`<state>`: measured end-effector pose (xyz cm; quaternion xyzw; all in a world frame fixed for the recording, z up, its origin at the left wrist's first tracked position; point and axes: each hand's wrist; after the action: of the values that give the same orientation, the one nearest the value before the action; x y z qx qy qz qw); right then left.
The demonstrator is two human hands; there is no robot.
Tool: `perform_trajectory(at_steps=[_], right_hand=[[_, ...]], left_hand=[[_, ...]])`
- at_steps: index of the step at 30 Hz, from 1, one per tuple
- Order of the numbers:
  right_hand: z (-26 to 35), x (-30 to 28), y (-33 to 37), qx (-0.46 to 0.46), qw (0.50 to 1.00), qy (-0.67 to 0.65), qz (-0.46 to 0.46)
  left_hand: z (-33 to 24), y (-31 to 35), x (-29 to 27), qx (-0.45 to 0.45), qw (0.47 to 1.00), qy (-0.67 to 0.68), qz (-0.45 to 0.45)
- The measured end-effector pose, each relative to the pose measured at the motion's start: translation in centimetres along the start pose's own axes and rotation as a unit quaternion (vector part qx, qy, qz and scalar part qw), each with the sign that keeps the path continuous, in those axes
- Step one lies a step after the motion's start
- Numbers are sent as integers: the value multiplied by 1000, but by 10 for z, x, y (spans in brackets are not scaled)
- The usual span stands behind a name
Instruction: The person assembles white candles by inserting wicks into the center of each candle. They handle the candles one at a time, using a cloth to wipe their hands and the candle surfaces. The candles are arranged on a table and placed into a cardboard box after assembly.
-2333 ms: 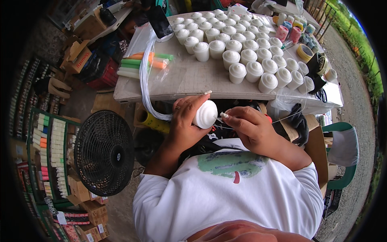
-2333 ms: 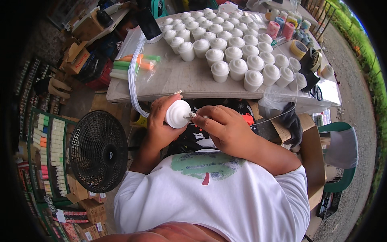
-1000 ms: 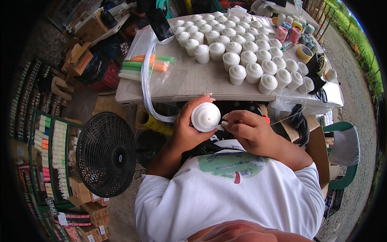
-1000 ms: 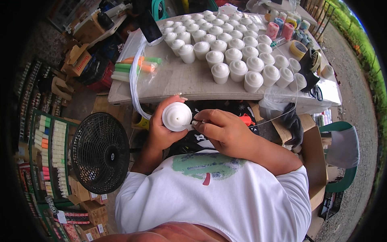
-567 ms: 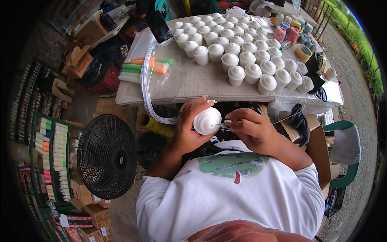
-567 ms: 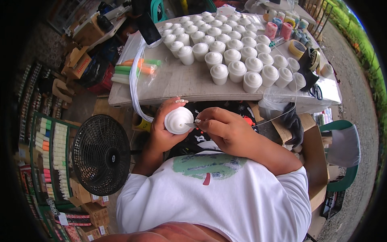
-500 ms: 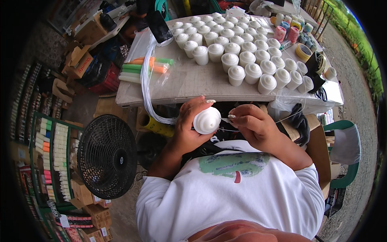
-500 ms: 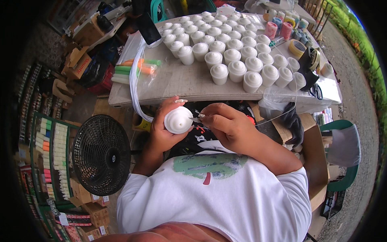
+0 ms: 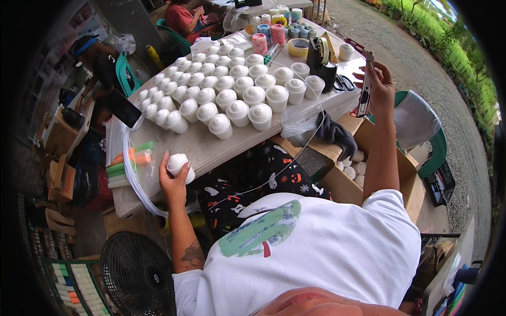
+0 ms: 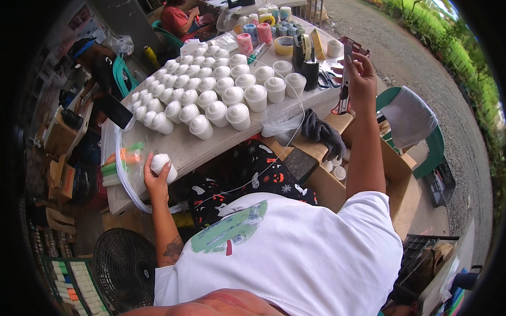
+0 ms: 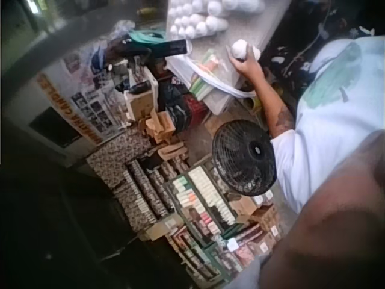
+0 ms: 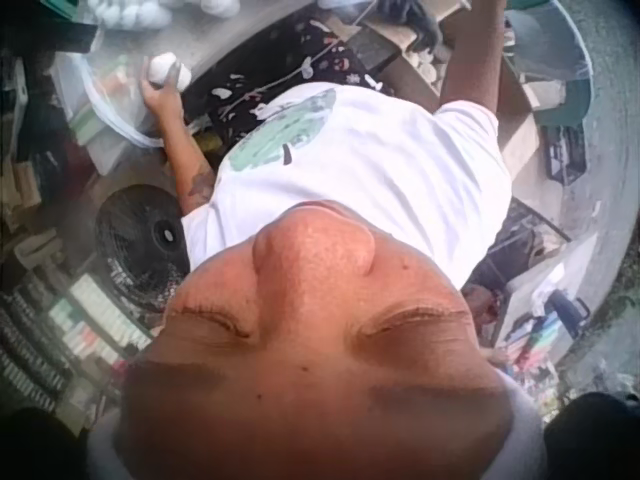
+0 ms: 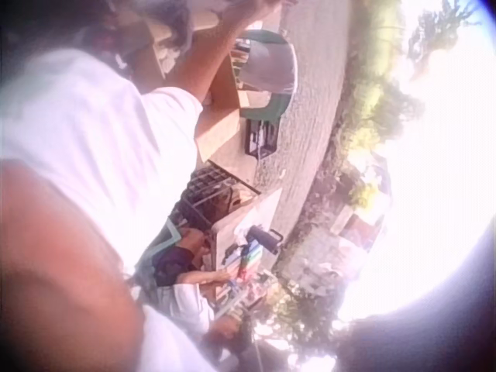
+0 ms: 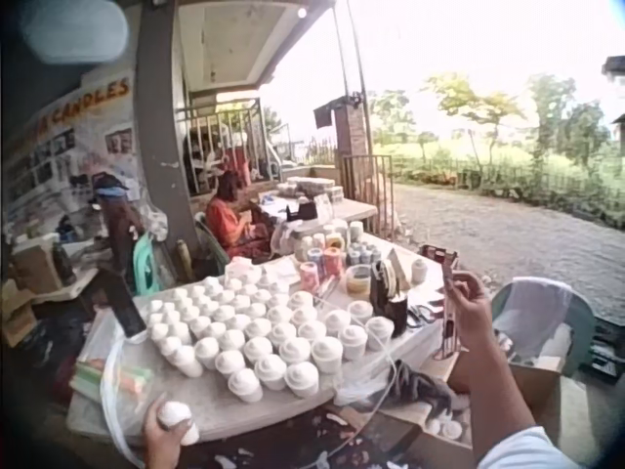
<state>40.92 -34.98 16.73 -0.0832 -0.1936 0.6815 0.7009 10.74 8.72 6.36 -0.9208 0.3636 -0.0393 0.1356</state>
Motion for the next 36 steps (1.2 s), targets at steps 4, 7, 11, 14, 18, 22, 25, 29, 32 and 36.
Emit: perform_trajectory(at_steps=[4,7,11,14,18,22,25,29,32,36], right_hand=[[-59,-35,-99,138,970,196,36],[-108,-40,-161,162,920,353,50],[-110,-19,-181,-53,890,451,-39],[-83,19,-106,-138,948,261,-118],[-76,11,54,-277,897,343,26],[-86,15,182,-246,834,350,348],[-107,34,218,-274,796,327,429],[-106,77,212,-312,775,289,468],[-95,111,208,-264,729,276,568],[-119,165,228,-208,702,205,650]], left_hand=[[-9,-29,22,102,995,-12,10],[9,-55,40,144,990,-2,1],[38,-61,41,111,992,-26,-47],[20,-36,37,177,963,-170,-111],[-4,20,3,380,855,-353,-19],[23,84,-23,260,906,-328,52],[55,118,-30,159,942,-286,76],[125,145,-45,43,954,-222,197],[123,142,-49,-36,956,-212,202],[107,138,-52,-119,941,-238,208]])
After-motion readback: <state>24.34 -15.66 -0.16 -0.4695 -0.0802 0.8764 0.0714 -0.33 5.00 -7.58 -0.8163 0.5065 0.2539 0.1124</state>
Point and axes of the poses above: each hand's wrist, its own y-axis away from the middle knuckle, its own x-axis out of the palm, z = x × y, and after that the axes turned 6 degrees about y, right-handed
